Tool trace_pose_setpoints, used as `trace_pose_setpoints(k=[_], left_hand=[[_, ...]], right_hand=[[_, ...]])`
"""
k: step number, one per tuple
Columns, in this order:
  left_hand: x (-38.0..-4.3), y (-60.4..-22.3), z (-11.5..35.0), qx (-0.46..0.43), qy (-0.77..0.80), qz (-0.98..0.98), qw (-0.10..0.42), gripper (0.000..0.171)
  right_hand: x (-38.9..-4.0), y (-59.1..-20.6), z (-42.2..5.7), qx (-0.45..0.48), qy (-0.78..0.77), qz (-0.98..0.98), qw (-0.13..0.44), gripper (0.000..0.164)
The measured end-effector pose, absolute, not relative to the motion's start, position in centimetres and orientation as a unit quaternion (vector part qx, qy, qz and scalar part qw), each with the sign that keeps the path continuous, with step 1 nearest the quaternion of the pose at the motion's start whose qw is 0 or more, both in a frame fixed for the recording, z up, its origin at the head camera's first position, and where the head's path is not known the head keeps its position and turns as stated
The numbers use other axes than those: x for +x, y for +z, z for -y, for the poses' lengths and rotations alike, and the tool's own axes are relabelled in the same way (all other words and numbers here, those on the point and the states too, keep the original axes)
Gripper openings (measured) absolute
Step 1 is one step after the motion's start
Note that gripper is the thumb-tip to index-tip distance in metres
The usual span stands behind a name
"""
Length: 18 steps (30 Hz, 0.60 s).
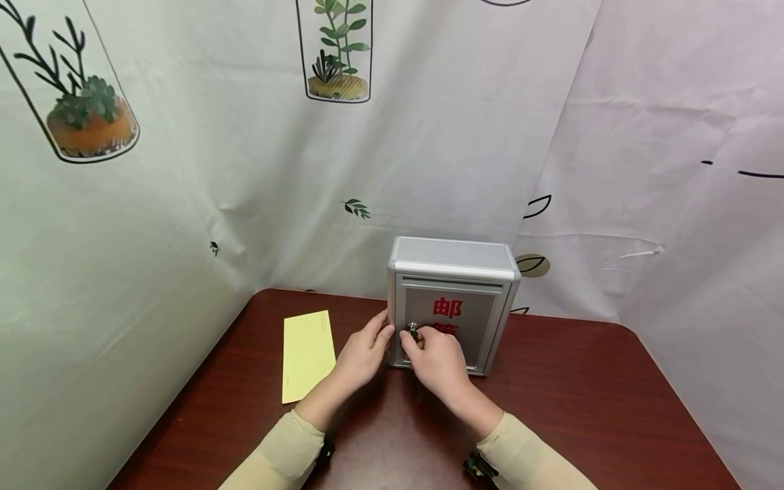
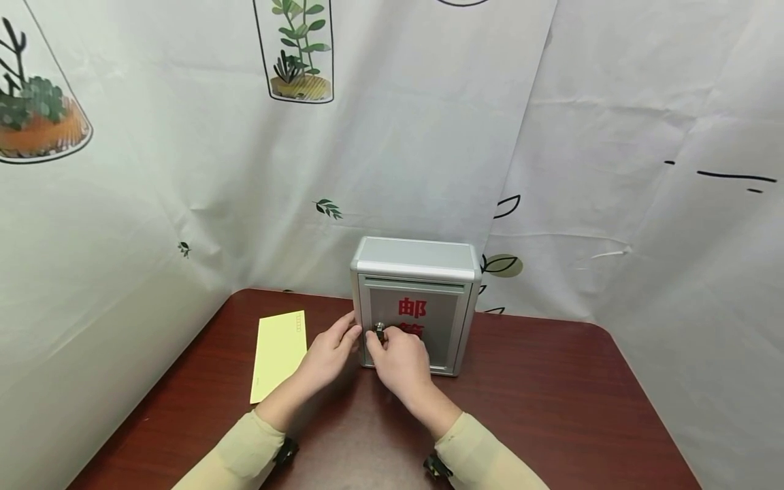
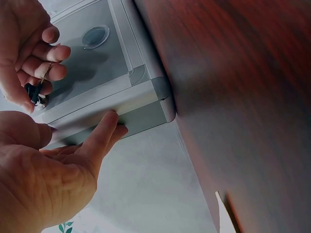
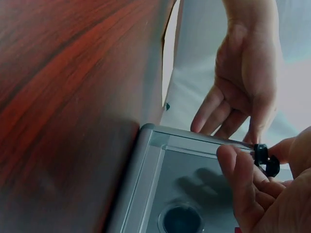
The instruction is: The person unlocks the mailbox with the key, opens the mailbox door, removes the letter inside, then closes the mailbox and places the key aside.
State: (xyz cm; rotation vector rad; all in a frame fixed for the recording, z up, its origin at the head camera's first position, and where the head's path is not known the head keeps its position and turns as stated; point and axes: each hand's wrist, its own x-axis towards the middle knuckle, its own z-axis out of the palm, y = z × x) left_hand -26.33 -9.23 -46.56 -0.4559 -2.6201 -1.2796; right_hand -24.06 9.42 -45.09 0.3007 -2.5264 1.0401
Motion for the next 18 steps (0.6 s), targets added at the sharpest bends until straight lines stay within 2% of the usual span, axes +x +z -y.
trace_pose_setpoints(k=[3, 8, 18], left_hand=[[-26.3, -46.5, 9.2, -0.153, -0.431, 0.884, 0.096, 0.053], [-26.3, -46.4, 9.3, -0.153, -0.433, 0.883, 0.093, 0.054], [-26.2, -46.4, 9.3, -0.155, -0.435, 0.882, 0.095, 0.053]], right_hand=[[-24.8, -46.0, -9.6, 0.115, 0.338, 0.907, 0.224, 0.044], [-24.7, -45.7, -9.6, 0.12, 0.311, 0.91, 0.245, 0.04], [-23.5, -44.0, -9.4, 0.108, 0.294, 0.919, 0.238, 0.031]])
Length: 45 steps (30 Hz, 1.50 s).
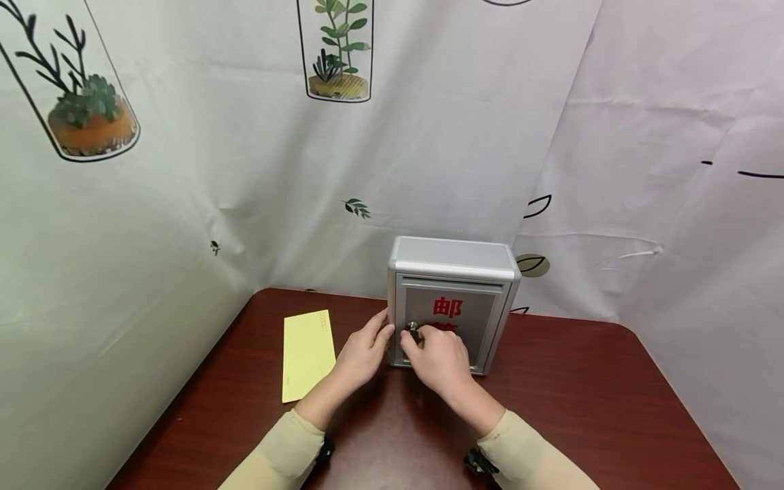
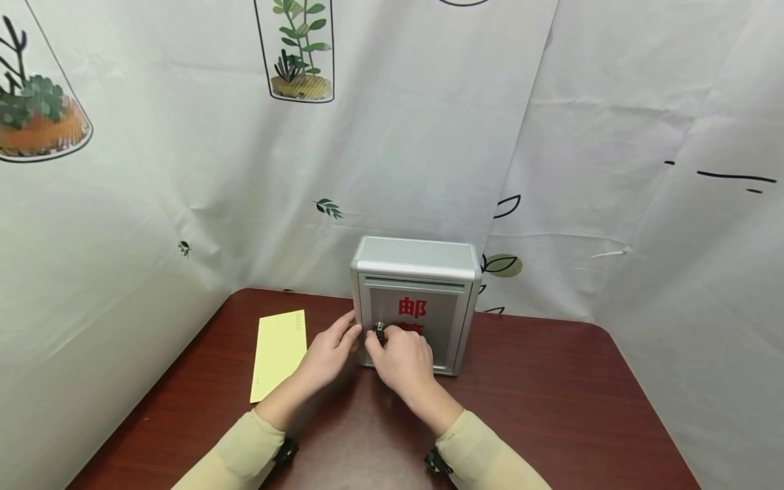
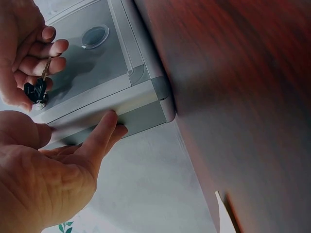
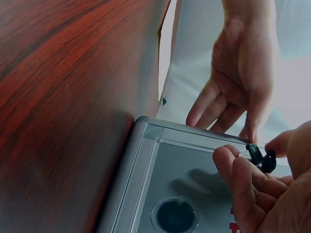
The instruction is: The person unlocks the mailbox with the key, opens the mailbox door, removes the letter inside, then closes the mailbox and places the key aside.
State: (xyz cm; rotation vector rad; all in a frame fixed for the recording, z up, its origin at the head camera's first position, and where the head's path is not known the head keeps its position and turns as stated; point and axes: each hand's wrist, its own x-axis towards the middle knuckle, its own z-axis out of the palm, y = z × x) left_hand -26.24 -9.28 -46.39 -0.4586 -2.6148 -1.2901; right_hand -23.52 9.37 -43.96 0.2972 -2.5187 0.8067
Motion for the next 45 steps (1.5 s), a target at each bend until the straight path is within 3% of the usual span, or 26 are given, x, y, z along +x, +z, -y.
trace_pose_setpoints(k=[8, 14, 20, 35, 40, 45], left_hand=[[-26.2, -46.4, 9.3, -0.154, -0.433, 0.882, 0.1, 0.052], [-26.2, -46.4, 9.3, -0.159, -0.436, 0.88, 0.104, 0.052], [-26.1, -46.4, 9.4, -0.155, -0.439, 0.88, 0.099, 0.053], [-26.2, -46.3, 9.2, -0.15, -0.442, 0.879, 0.099, 0.053], [-26.2, -46.3, 9.2, -0.151, -0.441, 0.879, 0.098, 0.054], [-26.3, -46.5, 9.2, -0.152, -0.439, 0.88, 0.097, 0.054]], right_hand=[[-23.5, -44.4, -9.4, 0.133, 0.305, 0.906, 0.262, 0.035], [-22.7, -44.3, -9.4, 0.131, 0.312, 0.913, 0.229, 0.037], [-22.0, -44.4, -9.6, 0.133, 0.299, 0.915, 0.236, 0.026], [-20.3, -45.1, -11.4, 0.153, 0.284, 0.923, 0.211, 0.031], [-19.8, -45.6, -12.3, 0.153, 0.327, 0.922, 0.143, 0.043], [-20.0, -46.4, -13.4, 0.124, 0.482, 0.867, -0.026, 0.037]])
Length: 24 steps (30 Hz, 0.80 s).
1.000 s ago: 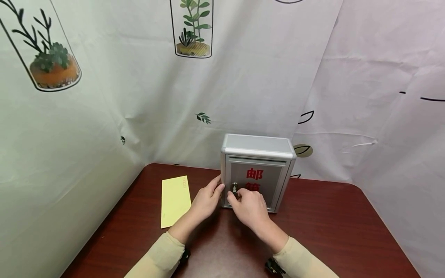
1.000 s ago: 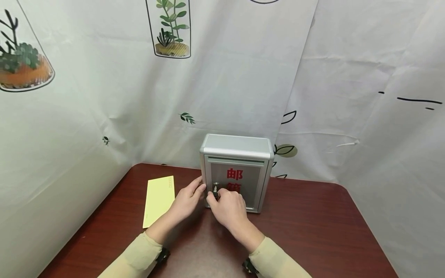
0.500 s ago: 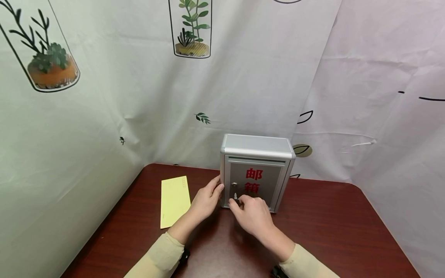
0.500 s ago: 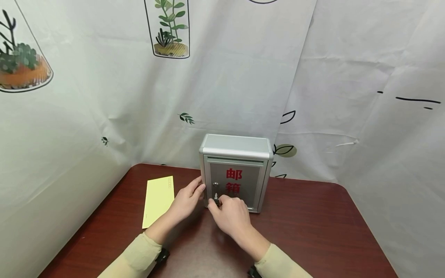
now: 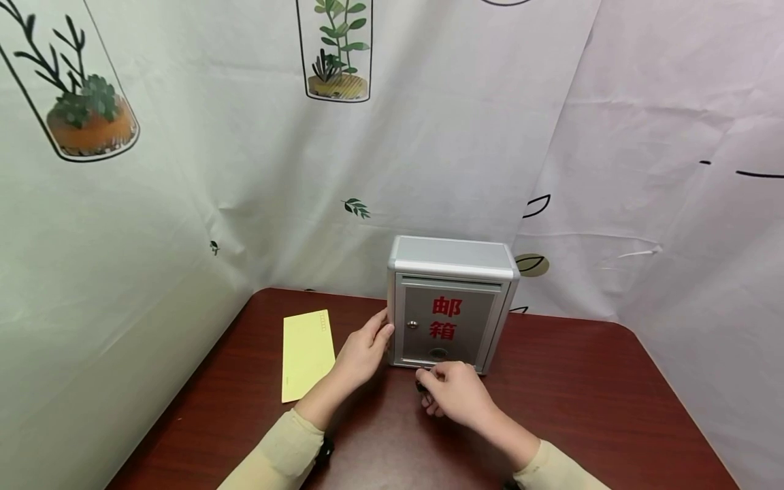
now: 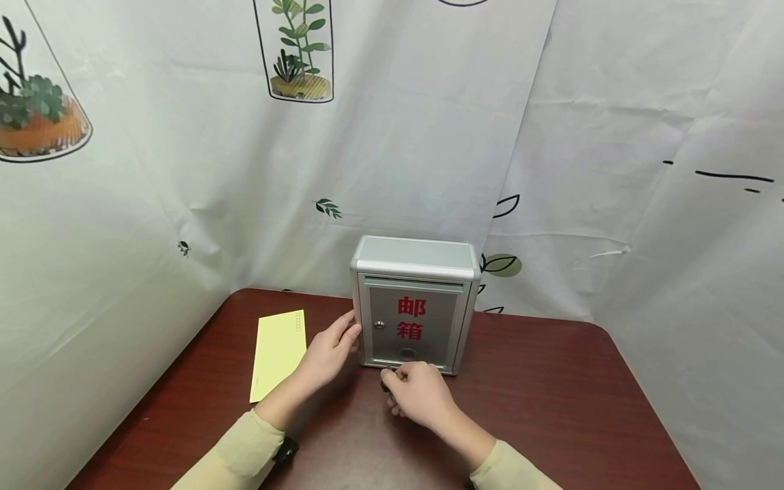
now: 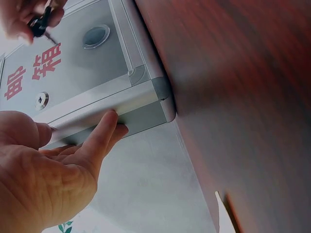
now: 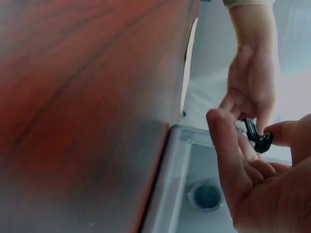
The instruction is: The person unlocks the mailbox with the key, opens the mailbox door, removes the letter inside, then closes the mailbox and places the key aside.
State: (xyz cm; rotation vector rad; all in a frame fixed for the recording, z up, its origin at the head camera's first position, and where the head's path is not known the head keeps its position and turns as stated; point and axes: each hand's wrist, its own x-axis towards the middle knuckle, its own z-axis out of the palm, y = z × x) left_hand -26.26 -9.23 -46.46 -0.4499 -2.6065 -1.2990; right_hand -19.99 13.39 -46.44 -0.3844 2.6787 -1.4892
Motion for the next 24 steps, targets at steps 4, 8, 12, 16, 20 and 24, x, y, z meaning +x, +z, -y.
trace_pose_setpoints(k=[4, 8, 12, 16, 20, 24], left_hand=[[-26.2, -46.5, 9.2, -0.15, -0.441, 0.88, 0.093, 0.054], [-26.2, -46.4, 9.2, -0.149, -0.442, 0.88, 0.091, 0.053], [-26.2, -46.3, 9.2, -0.15, -0.442, 0.88, 0.091, 0.053], [-26.2, -46.3, 9.2, -0.151, -0.443, 0.879, 0.092, 0.053], [-26.1, -46.3, 9.2, -0.148, -0.447, 0.878, 0.089, 0.054], [-26.2, -46.3, 9.2, -0.15, -0.445, 0.878, 0.088, 0.054]], right_hand=[[-20.1, -47.1, -14.1, -0.078, -0.581, -0.8, 0.13, 0.039], [-20.1, -47.9, -14.7, -0.061, -0.601, -0.776, 0.181, 0.042], [-19.9, -48.5, -15.1, -0.06, -0.604, -0.765, 0.216, 0.044], [-19.6, -48.8, -15.4, -0.057, -0.603, -0.76, 0.236, 0.046], [-19.6, -48.9, -15.4, -0.05, -0.601, -0.759, 0.246, 0.046], [-19.6, -49.1, -15.5, -0.045, -0.599, -0.76, 0.246, 0.044]])
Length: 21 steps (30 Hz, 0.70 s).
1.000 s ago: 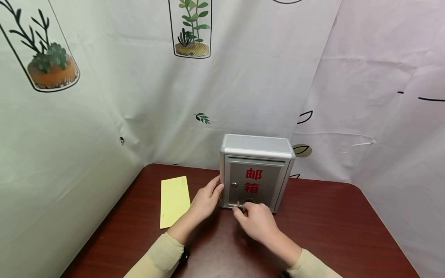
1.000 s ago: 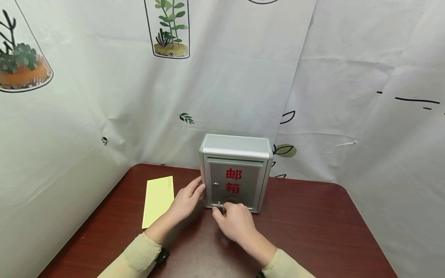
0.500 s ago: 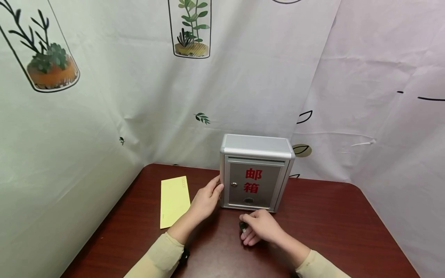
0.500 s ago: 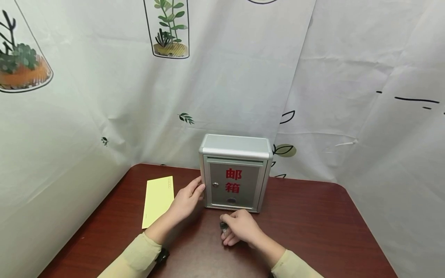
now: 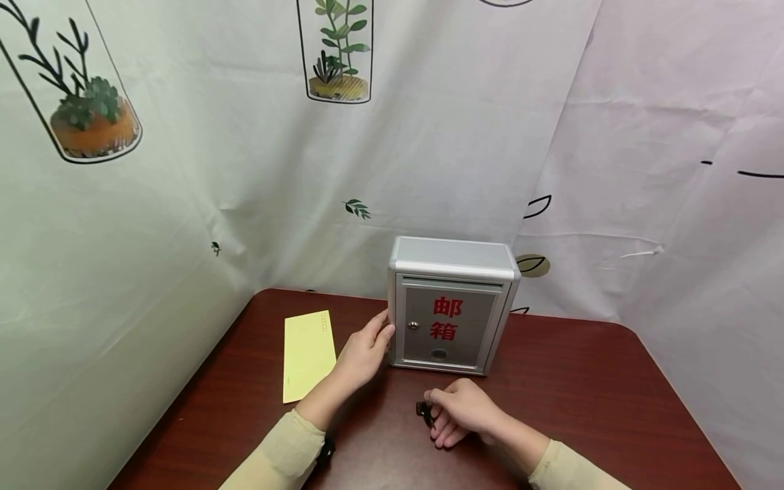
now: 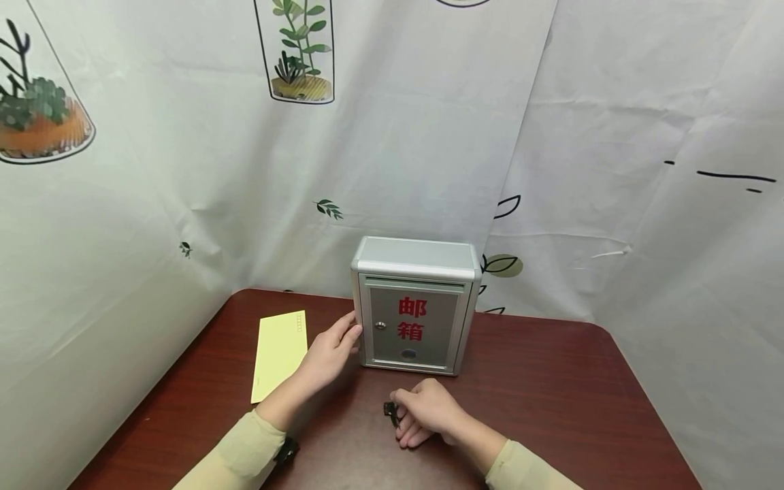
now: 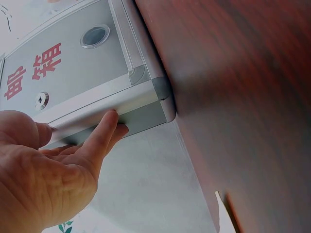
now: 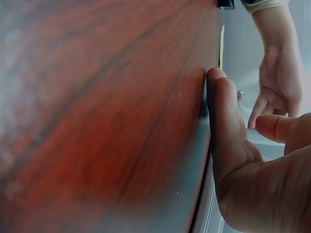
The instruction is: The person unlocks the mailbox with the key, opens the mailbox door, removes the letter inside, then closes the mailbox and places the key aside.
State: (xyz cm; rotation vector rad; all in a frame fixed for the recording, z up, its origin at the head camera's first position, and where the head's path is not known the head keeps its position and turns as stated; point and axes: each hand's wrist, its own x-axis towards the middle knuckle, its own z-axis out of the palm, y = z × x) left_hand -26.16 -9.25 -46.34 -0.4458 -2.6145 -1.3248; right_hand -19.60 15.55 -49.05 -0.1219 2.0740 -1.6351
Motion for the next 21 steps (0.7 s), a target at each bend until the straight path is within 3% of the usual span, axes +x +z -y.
trace_pose_setpoints(k=[14, 21], left_hand=[[-26.4, -46.5, 9.2, -0.161, -0.44, 0.879, 0.088, 0.054], [-26.4, -46.7, 10.1, -0.159, -0.428, 0.888, 0.058, 0.068]], right_hand=[[-19.4, -48.8, -17.9, -0.047, -0.58, -0.791, 0.189, 0.041], [-19.9, -48.1, -20.3, -0.023, -0.54, -0.833, 0.118, 0.037]])
